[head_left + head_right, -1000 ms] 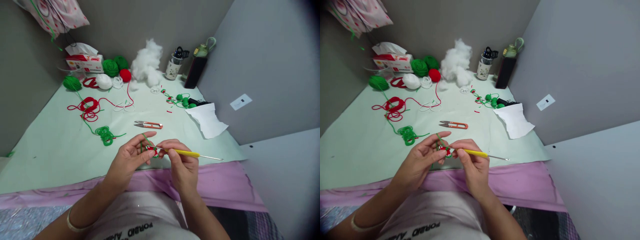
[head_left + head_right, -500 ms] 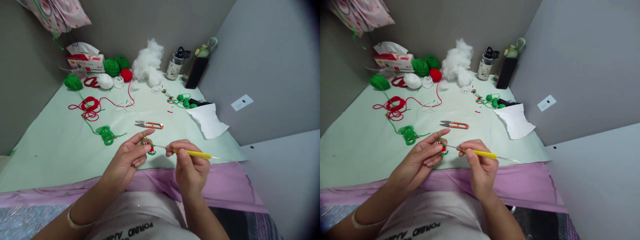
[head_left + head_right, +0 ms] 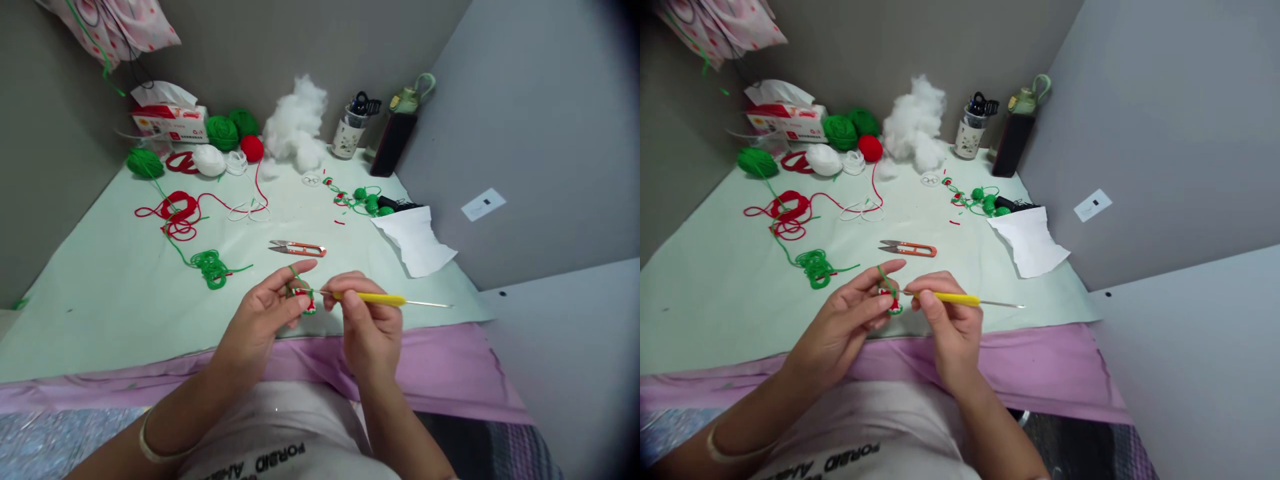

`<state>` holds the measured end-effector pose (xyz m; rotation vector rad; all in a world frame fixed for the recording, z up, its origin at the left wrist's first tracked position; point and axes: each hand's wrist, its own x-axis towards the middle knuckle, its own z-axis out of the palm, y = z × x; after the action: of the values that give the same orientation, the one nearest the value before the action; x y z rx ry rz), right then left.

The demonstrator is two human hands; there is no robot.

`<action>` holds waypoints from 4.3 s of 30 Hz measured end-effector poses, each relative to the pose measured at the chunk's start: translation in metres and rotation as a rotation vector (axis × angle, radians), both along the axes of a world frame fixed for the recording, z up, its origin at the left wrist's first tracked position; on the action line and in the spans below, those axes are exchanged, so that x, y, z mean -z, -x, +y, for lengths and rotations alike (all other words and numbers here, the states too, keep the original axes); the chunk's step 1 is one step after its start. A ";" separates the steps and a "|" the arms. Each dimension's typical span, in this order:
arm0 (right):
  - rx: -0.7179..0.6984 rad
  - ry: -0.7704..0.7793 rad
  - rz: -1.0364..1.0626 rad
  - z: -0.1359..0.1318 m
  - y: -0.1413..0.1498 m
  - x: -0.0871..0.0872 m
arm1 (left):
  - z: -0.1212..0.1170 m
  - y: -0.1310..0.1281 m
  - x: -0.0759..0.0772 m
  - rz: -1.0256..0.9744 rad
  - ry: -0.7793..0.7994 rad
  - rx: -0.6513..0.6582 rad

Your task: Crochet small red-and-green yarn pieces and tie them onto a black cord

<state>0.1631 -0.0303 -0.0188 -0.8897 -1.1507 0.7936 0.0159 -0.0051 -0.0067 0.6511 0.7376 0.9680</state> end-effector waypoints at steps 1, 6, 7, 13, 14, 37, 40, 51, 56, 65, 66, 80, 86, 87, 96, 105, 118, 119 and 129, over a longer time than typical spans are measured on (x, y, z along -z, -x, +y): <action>-0.014 -0.003 -0.017 0.001 0.001 0.000 | -0.001 -0.001 0.001 0.032 -0.024 0.009; 0.021 -0.044 -0.181 0.000 0.004 0.004 | -0.002 -0.002 0.005 0.101 -0.045 0.025; 0.039 -0.066 -0.278 -0.002 0.004 0.005 | -0.001 -0.002 0.006 0.093 -0.035 0.010; 0.170 -0.297 -0.739 -0.008 -0.001 0.010 | 0.004 -0.002 0.007 -0.063 0.139 0.034; 0.170 -0.244 -0.647 -0.007 -0.003 0.008 | 0.005 -0.001 0.007 -0.067 0.163 0.061; 0.002 0.026 -0.039 0.007 0.002 -0.001 | 0.002 -0.002 0.000 0.039 -0.069 0.050; 0.044 -0.038 -0.175 0.005 0.006 0.000 | 0.002 -0.003 0.001 0.077 -0.087 0.029; 0.170 -0.273 -0.688 -0.005 0.000 0.009 | 0.006 -0.002 0.004 -0.082 0.155 0.077; 0.110 -0.042 -0.103 -0.002 -0.006 -0.003 | 0.009 0.008 0.004 0.016 0.079 0.090; 0.250 -0.231 -0.699 -0.010 0.007 0.012 | -0.002 -0.004 0.007 0.045 -0.040 -0.018; 0.260 -0.250 -0.710 -0.011 0.007 0.012 | -0.002 -0.003 0.007 0.016 0.000 0.012; -0.029 0.019 -0.056 0.001 0.003 0.001 | 0.001 0.003 0.005 0.065 -0.034 0.083; 0.097 -0.177 -0.571 -0.007 0.002 0.003 | 0.001 -0.003 0.010 0.059 -0.009 -0.017; 0.138 -0.229 -0.678 -0.009 0.002 0.004 | 0.001 -0.004 0.010 0.033 0.017 -0.020; 0.073 0.015 -0.075 -0.006 -0.006 -0.003 | 0.007 0.005 0.005 -0.035 0.086 0.120; -0.051 0.159 0.145 -0.002 -0.010 -0.008 | 0.005 0.006 0.005 0.118 -0.072 0.100; 0.250 -0.157 -0.401 -0.009 0.003 0.008 | 0.001 0.000 0.003 -0.076 0.116 0.112; 0.229 -0.123 -0.288 -0.008 0.001 0.005 | 0.003 0.002 0.003 -0.081 0.116 0.122; 0.036 0.081 -0.016 -0.005 -0.003 -0.004 | -0.001 0.003 0.001 0.123 -0.089 0.050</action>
<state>0.1664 -0.0357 -0.0150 -0.9824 -1.1197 0.8097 0.0132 -0.0062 -0.0077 0.8091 0.7862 0.9248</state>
